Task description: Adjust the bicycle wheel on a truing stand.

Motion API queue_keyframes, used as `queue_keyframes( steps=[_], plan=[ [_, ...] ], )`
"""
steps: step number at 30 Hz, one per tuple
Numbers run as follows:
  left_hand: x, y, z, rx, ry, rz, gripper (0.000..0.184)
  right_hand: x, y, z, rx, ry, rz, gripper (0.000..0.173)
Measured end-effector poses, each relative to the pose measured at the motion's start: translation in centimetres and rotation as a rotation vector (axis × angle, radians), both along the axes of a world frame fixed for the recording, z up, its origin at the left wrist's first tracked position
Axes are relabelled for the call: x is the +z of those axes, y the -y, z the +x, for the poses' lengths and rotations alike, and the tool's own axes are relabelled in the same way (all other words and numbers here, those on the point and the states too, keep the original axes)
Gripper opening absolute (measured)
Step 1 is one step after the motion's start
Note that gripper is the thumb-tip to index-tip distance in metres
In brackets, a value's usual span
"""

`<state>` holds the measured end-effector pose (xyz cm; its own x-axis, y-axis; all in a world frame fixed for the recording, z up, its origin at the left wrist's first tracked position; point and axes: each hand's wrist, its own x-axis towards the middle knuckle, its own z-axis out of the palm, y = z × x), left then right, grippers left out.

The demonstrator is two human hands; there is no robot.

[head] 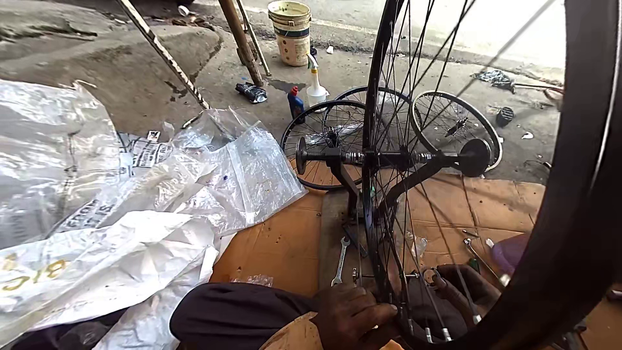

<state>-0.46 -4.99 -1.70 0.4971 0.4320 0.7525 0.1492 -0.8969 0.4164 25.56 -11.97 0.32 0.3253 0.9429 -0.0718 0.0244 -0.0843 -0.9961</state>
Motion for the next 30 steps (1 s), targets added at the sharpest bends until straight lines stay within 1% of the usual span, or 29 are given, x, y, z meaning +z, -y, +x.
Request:
queue_keyframes(
  steps=[2, 5, 7, 10, 12, 14, 15, 17, 20, 22, 23, 25, 26, 27, 28, 30],
  plan=[
    [0.1, 0.0, 0.0, -0.008, 0.025, -0.005, 0.028, 0.0, 0.1, 0.0, -0.008, 0.000, -0.006, 0.023],
    [0.1, -0.3, -0.6, -0.028, 0.047, -0.076, 0.038, 0.0, 0.3, 0.1, -0.016, -0.004, -0.015, 0.023],
    [-0.2, -1.0, -1.2, 0.054, 0.016, -0.188, 0.040, -0.2, 0.5, 0.2, -0.009, -0.022, -0.004, 0.023],
    [-1.4, -2.5, -2.3, 0.233, -0.112, -0.446, 0.033, -0.2, 0.6, 0.4, -0.009, -0.018, 0.001, 0.023],
    [-2.1, -3.2, -3.0, 0.275, -0.257, -0.661, 0.039, -0.2, 0.7, 0.4, -0.008, -0.015, -0.011, 0.023],
    [-2.8, -3.7, -3.8, 0.214, -0.381, -0.894, 0.044, -0.3, 0.7, 0.3, -0.010, -0.031, -0.023, 0.023],
    [-3.2, -3.7, -4.0, 0.171, -0.395, -0.994, 0.044, -0.4, 0.6, 0.3, -0.012, -0.033, -0.021, 0.023],
    [-3.8, -3.3, -4.1, 0.087, -0.330, -1.122, 0.039, -0.3, 0.5, 0.2, -0.008, -0.017, -0.034, 0.023],
    [-4.2, -2.8, -4.1, 0.027, -0.237, -1.140, 0.031, 0.2, 0.3, 0.0, -0.018, 0.003, -0.064, 0.024],
    [-4.4, -2.7, -4.1, 0.031, -0.204, -1.115, 0.030, 0.4, 0.2, -0.2, -0.017, -0.058, -0.055, 0.024],
    [-4.4, -2.7, -4.1, 0.034, -0.196, -1.091, 0.032, 0.4, 0.2, -0.3, -0.015, -0.143, -0.044, 0.024],
    [-4.6, -2.6, -4.0, 0.040, -0.187, -0.982, 0.035, 0.7, 0.1, -0.5, 0.027, -0.386, 0.002, 0.025],
    [-4.7, -2.6, -4.1, 0.046, -0.193, -0.916, 0.034, 1.1, 0.0, -0.7, 0.066, -0.470, 0.032, 0.026],
    [-4.9, -2.6, -4.1, 0.051, -0.197, -0.867, 0.033, 1.6, -0.2, -1.0, 0.109, -0.505, 0.060, 0.027],
    [-5.0, -2.6, -4.1, 0.057, -0.200, -0.843, 0.033, 2.3, -0.4, -1.4, 0.157, -0.505, 0.104, 0.026],
    [-5.1, -2.6, -4.1, 0.061, -0.204, -0.836, 0.033, 4.5, -0.7, -2.4, 0.234, -0.394, 0.214, 0.027]
  ],
)
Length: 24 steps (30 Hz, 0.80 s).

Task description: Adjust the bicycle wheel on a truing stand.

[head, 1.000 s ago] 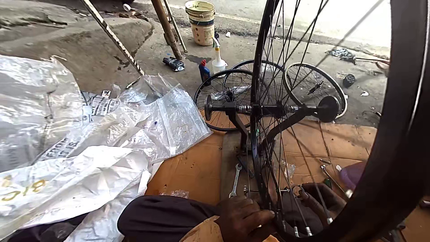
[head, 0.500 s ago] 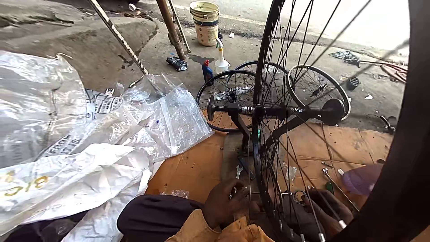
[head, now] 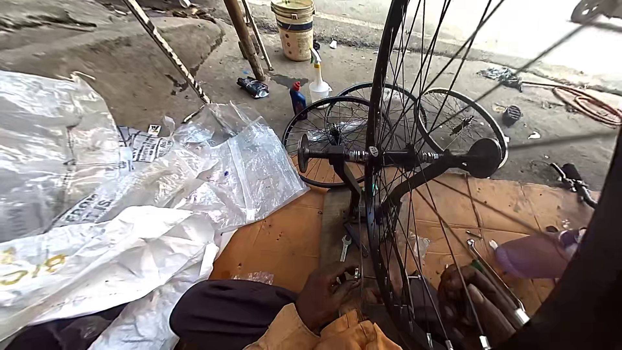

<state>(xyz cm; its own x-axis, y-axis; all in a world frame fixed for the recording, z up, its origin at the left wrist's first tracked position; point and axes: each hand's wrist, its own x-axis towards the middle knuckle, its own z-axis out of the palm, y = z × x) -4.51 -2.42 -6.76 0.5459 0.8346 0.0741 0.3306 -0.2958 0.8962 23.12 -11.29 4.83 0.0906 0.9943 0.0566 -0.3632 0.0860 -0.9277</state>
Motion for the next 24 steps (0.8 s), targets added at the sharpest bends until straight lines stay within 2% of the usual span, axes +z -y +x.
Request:
queue_keyframes(
  steps=[3, 5, 7, 9, 11, 14, 16, 18, 19, 24],
  plan=[
    [0.0, 0.3, 0.1, 0.007, 0.003, 0.018, 0.036, 4.1, 0.5, -1.7, -0.096, 0.290, 0.180, 0.045],
    [-0.2, 0.5, 0.3, 0.010, 0.048, 0.074, 0.032, 5.2, 1.0, -2.0, -0.114, 0.388, 0.304, 0.058],
    [-0.4, 0.7, 0.5, 0.024, 0.082, 0.140, 0.025, 6.5, 1.0, -2.4, -0.124, 0.467, 0.349, 0.056],
    [-0.5, 0.8, 0.6, 0.044, 0.080, 0.165, 0.023, 6.7, 0.8, -2.4, -0.091, 0.481, 0.351, 0.040],
    [-0.6, 0.8, 0.6, 0.056, 0.081, 0.167, 0.022, 5.4, 0.4, -1.6, 0.070, 0.484, 0.366, 0.028],
    [-1.0, 0.7, 0.5, 0.059, 0.088, 0.161, 0.023, 1.2, -0.4, 0.5, 0.357, 0.509, 0.358, 0.041],
    [-1.1, 0.7, 0.5, 0.050, 0.097, 0.155, 0.024, -1.6, -0.5, 2.1, 0.483, 0.691, 0.230, 0.045],
    [-1.1, 0.7, 0.5, 0.043, 0.104, 0.152, 0.023, -3.7, 0.0, 2.5, 0.465, 1.001, 0.066, 0.044],
    [-1.1, 0.7, 0.4, 0.044, 0.108, 0.156, 0.023, -4.3, 0.3, 2.5, 0.419, 1.066, 0.031, 0.043],
    [-1.4, 0.8, 0.5, 0.062, 0.116, 0.206, 0.022, -3.5, 1.0, 2.4, 0.248, 0.861, 0.047, 0.029]
  ],
)
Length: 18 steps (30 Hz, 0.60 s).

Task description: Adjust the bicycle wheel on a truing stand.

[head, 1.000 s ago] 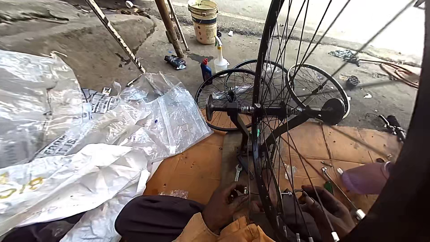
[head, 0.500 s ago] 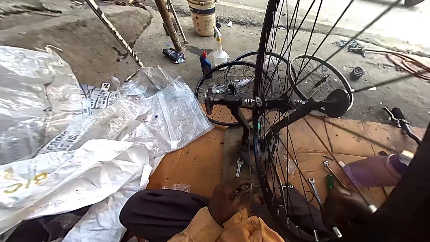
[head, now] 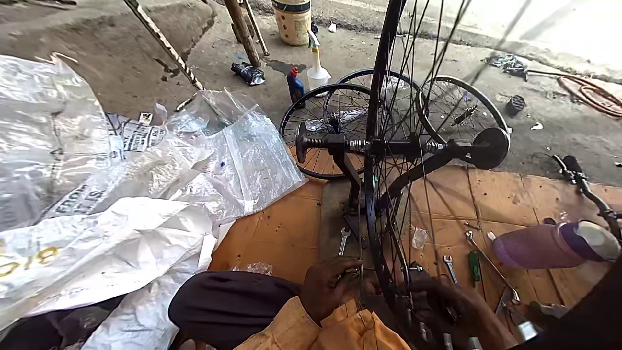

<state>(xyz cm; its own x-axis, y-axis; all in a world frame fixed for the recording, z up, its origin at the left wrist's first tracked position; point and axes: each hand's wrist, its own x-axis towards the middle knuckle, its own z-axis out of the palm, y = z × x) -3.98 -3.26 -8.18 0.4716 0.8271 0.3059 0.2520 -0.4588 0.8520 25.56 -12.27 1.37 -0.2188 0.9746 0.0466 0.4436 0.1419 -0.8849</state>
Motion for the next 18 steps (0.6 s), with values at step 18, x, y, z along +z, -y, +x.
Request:
queue_keyframes(
  steps=[18],
  plan=[
    [0.1, -0.1, 0.1, -0.005, 0.039, 0.008, 0.020, 3.2, 1.0, -3.0, -0.055, -0.360, 0.277, 0.031]
  ],
)
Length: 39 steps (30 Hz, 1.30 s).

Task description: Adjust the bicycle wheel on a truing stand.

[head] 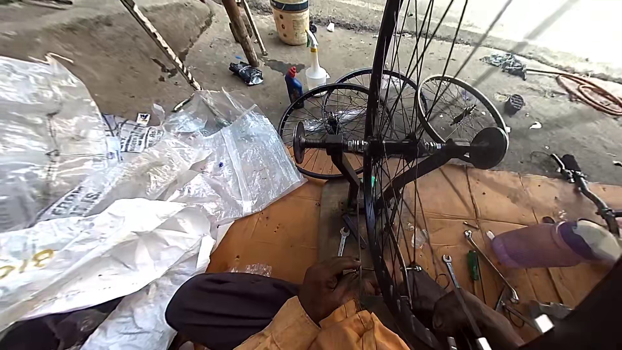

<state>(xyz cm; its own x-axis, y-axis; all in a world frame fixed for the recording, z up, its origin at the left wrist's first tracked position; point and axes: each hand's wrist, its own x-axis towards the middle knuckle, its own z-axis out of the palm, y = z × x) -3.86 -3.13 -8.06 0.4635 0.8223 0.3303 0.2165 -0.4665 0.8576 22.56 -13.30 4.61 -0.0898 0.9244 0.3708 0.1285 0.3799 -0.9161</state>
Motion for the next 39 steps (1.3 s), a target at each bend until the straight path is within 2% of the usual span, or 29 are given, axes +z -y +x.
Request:
queue_keyframes(
  steps=[10, 30, 39],
  plan=[
    [0.09, 0.00, 0.03, -0.004, 0.018, -0.002, 0.020, -0.40, 0.25, 0.14, -0.023, 0.057, 0.033, 0.024],
    [0.01, -0.03, -0.06, -0.006, 0.011, -0.012, 0.021, 0.39, -0.06, -0.13, 0.000, 0.022, 0.045, 0.026],
    [0.02, -0.04, -0.12, -0.006, -0.005, -0.020, 0.020, 0.30, 0.33, -0.10, -0.051, 0.053, 0.077, 0.028]
  ],
)
